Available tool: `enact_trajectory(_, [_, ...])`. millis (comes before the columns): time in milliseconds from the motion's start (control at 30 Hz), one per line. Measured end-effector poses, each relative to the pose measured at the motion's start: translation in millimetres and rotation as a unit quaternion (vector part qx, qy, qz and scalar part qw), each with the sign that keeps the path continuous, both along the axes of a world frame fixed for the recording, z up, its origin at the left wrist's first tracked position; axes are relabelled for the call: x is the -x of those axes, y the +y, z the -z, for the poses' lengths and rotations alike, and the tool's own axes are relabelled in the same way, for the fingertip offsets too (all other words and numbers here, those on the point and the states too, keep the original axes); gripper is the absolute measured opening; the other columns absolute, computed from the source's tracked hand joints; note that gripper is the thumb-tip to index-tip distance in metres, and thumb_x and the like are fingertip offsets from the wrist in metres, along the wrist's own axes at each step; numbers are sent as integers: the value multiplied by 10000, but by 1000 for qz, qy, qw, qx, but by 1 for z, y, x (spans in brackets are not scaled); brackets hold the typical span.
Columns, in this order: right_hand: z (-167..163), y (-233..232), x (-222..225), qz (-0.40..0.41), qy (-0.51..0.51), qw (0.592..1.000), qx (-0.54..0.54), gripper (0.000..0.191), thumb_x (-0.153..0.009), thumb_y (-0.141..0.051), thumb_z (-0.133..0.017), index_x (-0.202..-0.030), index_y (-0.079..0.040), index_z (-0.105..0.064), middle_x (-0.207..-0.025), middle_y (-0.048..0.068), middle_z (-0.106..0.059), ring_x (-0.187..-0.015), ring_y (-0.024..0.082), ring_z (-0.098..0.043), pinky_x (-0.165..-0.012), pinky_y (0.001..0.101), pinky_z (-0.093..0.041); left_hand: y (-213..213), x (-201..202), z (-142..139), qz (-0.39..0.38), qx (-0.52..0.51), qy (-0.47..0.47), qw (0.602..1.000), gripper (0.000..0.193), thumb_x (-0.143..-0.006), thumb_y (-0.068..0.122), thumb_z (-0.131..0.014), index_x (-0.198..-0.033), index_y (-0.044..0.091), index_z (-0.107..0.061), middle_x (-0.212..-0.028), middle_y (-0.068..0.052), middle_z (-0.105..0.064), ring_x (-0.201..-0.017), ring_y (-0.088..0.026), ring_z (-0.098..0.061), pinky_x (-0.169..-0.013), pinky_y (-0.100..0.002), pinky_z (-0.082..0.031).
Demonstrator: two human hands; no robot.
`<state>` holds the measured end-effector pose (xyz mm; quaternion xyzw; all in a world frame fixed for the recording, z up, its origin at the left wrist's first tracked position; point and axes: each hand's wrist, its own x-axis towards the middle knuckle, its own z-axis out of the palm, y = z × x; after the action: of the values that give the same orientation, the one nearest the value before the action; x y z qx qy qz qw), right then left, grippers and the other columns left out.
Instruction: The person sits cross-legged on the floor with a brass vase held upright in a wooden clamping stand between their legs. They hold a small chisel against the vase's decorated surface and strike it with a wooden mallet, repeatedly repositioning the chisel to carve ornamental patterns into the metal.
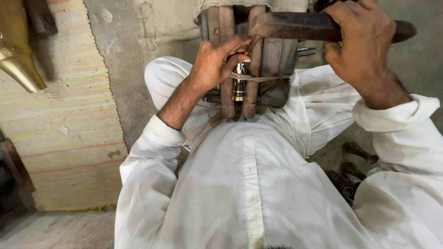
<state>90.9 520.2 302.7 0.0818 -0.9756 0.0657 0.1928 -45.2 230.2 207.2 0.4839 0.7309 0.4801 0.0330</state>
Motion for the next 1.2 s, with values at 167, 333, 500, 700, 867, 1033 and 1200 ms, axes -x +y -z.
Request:
enact_trajectory(167, [-6, -1, -1, -8, 21, 998, -56, 238, -919, -12, -820, -1110, -56, -685, -960, 103, -695, -911, 291, -676, -783, 397, -503, 0, 1, 0, 7, -5, 0, 1000, 423, -981, 121, -799, -1357, 94, -609, -1120, -104, -785, -967, -229, -800, -778, -326, -648])
enact_trajectory(333, [-8, 1, -4, 3, 31, 995, -94, 269, -819, 13, -765, -1069, -51, -692, -933, 100, -678, -900, 287, -652, -804, 395, -487, -1, 1, -2, 11, 10, -12, 1000, 418, -978, 125, -794, -1355, 92, -617, -1079, -96, -792, -926, -225, -801, -755, -332, -639])
enact_trajectory(500, [-6, 3, -7, -2, 36, 999, -7, 335, -812, 51, -709, -1137, -14, -668, -1026, 124, -660, -983, 299, -630, -848, 380, -476, -1, 2, 3, 17, 6, -19, 1000, 409, -977, 135, -797, -1339, 78, -616, -1067, -109, -789, -956, -253, -793, -759, -348, -634])
enact_trajectory(700, [-12, 0, -13, 40, -36, 989, -137, 304, -786, -21, -800, -1078, -59, -723, -908, 76, -701, -838, 257, -654, -769, 387, -492, 0, 6, 20, 19, -68, -26, 997, 364, -1032, 80, -777, -1355, 88, -609, -1143, -118, -787, -1042, -217, -797, -858, -324, -645])
enact_trajectory(867, [-8, 1, -18, 52, -101, 993, -25, 247, -837, -92, -862, -1038, -33, -731, -856, 132, -678, -768, 324, -660, -672, 429, -481, -6, 6, 20, 15, -57, -54, 997, 414, -974, 81, -808, -1339, 73, -612, -1063, -88, -793, -936, -178, -794, -814, -312, -675])
enact_trajectory(1033, [19, 5, -29, 63, -124, 984, 108, 244, -934, -126, -834, -1113, -37, -695, -894, 136, -670, -787, 304, -664, -718, 417, -480, -1, 8, 9, 98, -6, 16, 995, 345, -985, 132, -814, -1271, 76, -629, -1031, -61, -802, -944, -212, -800, -775, -314, -645])
enact_trajectory(1200, [36, 6, -35, 61, -5, 991, 115, 215, -888, -50, -772, -1074, -16, -670, -922, 116, -649, -821, 293, -626, -750, 391, -456, 1, 6, 3, 91, 7, 35, 995, 362, -976, 166, -802, -1276, 64, -626, -1006, -94, -792, -908, -238, -791, -749, -336, -632])
